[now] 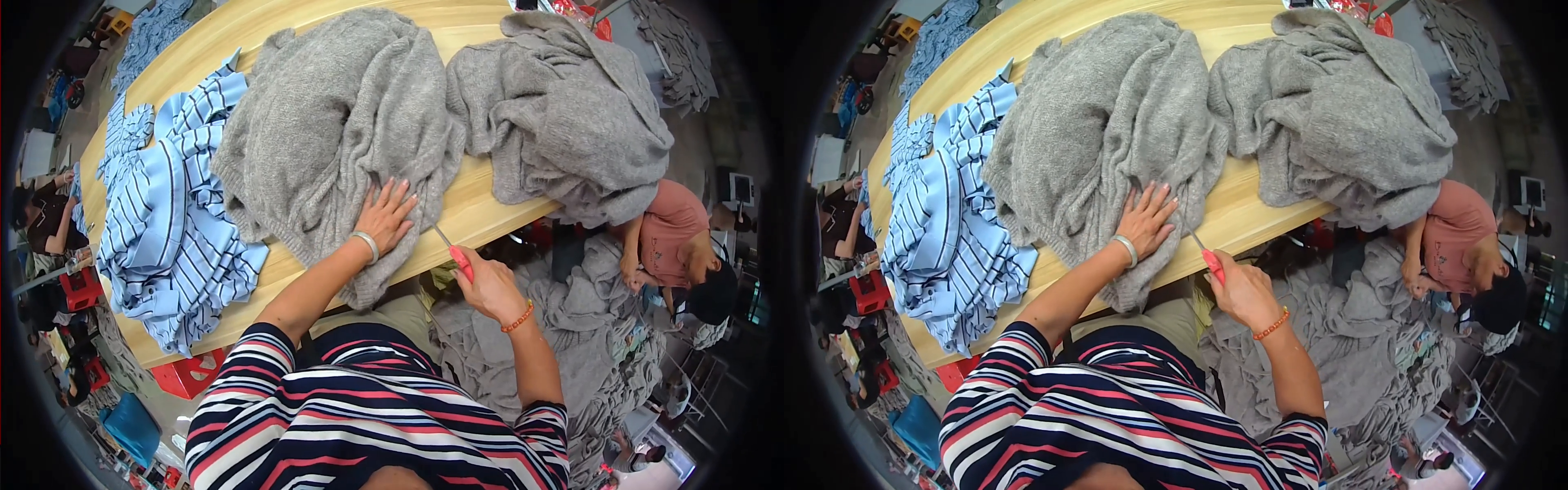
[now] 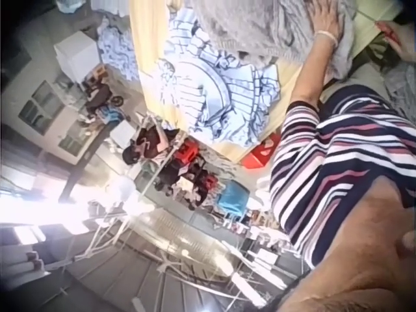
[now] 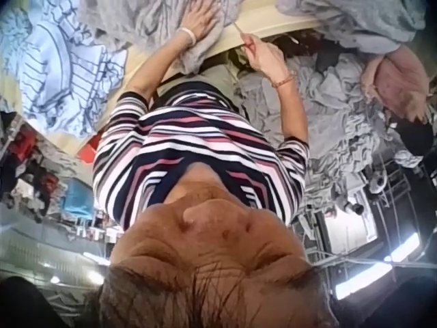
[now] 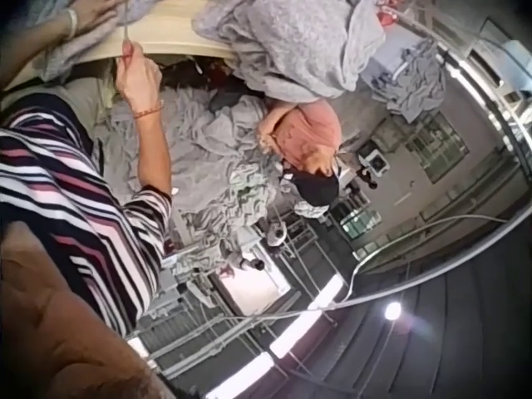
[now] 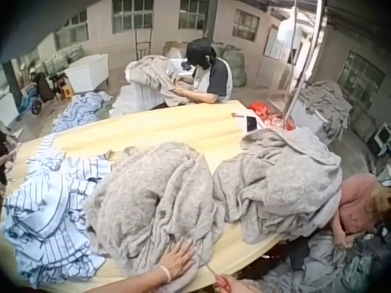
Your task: Trimming loose threads from sweaters using a pair of scissors.
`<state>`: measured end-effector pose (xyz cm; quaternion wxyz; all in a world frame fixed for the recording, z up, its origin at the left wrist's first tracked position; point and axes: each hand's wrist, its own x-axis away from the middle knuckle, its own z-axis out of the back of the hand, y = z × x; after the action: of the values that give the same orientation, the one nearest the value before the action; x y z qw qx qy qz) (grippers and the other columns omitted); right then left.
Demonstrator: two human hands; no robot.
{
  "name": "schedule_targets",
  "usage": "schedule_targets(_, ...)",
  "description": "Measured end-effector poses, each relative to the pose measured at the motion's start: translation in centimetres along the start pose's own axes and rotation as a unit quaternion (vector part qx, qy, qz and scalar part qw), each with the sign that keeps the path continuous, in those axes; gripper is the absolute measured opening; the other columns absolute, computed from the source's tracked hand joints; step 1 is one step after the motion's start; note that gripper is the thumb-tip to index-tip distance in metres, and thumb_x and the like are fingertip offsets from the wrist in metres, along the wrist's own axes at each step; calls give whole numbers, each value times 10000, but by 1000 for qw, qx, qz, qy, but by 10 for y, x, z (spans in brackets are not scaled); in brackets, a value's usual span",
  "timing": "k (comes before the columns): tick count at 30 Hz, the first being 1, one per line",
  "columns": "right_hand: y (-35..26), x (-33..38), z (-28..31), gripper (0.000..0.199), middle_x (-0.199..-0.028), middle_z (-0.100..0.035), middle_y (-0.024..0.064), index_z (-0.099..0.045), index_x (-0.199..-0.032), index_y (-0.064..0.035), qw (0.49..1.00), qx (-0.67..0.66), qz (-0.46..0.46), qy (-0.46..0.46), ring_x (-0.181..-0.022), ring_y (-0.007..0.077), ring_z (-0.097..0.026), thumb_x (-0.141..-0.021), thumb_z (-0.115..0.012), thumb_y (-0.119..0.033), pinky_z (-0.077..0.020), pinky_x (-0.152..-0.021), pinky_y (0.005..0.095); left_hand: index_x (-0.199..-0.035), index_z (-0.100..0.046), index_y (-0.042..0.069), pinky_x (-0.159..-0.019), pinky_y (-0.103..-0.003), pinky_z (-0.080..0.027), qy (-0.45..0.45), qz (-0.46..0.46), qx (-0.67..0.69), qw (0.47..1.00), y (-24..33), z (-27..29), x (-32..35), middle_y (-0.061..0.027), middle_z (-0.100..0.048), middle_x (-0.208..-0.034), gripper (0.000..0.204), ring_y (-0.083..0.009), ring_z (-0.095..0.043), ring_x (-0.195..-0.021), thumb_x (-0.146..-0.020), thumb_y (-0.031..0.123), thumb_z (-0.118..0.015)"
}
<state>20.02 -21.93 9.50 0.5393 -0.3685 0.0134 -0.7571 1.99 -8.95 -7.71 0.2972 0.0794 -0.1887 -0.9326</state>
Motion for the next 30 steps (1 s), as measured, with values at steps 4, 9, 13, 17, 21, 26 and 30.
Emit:
schedule_targets(4,-8,-20,-1,416,-855,-643,253,-512,-1238,-82,999,23,13,-21,-817,428,-620,-865,-563,-258,-483,-752,495,-1308,-509,182,-1106,-589,-141,-6,1,4,1000,0,2,-4,-81,-296,-1492,439,-343,-187,-1399,-904,351,-531)
schedule_targets(9,-12,-46,-3,308,-839,-650,255,-545,-1099,-44,999,42,31,2,-830,421,-635,-875,-544,-256,-490,-756,496,-1277,-538,188,-1093,-614,-141,-7,-16,-9,1000,-4,-5,-4,-56,-323,-1478,413,-341,-182,-1401,-900,356,-540)
schedule_targets(13,-15,-51,0,326,-867,-650,260,-546,-1112,-41,998,54,19,-19,-860,417,-633,-879,-542,-268,-491,-776,487,-1287,-537,195,-1076,-639,-133,1,-23,1,1000,-6,-6,-2,-64,-362,-1459,413,-347,-211,-1394,-901,341,-542)
schedule_targets(17,-15,-52,1,348,-902,-648,264,-544,-1132,-43,998,47,25,-35,-897,417,-627,-876,-546,-279,-485,-803,481,-1297,-530,200,-1075,-645,-129,-7,-18,8,1000,-6,-4,-2,-65,-367,-1455,421,-342,-212,-1394,-903,348,-537)
schedule_targets(21,-17,-55,2,355,-904,-649,260,-544,-1144,-49,998,49,6,-44,-901,423,-623,-874,-545,-279,-482,-812,483,-1302,-526,204,-1080,-644,-126,-14,-13,25,1000,-8,-5,-2,-70,-358,-1462,427,-357,-205,-1394,-899,346,-544)
schedule_targets(26,-23,-38,-2,369,-892,-646,262,-541,-1164,-52,992,48,54,-102,-886,424,-621,-874,-545,-279,-481,-803,484,-1327,-497,214,-1091,-632,-120,-12,-24,24,999,-14,-7,2,-67,-331,-1483,460,-366,-182,-1402,-891,346,-555)
schedule_targets(30,-29,-32,2,377,-894,-645,262,-537,-1177,-54,993,50,38,-100,-890,426,-619,-874,-544,-278,-480,-802,484,-1350,-472,233,-1107,-611,-102,-6,-43,8,999,-19,-3,15,-60,-309,-1498,491,-364,-167,-1408,-885,369,-552)
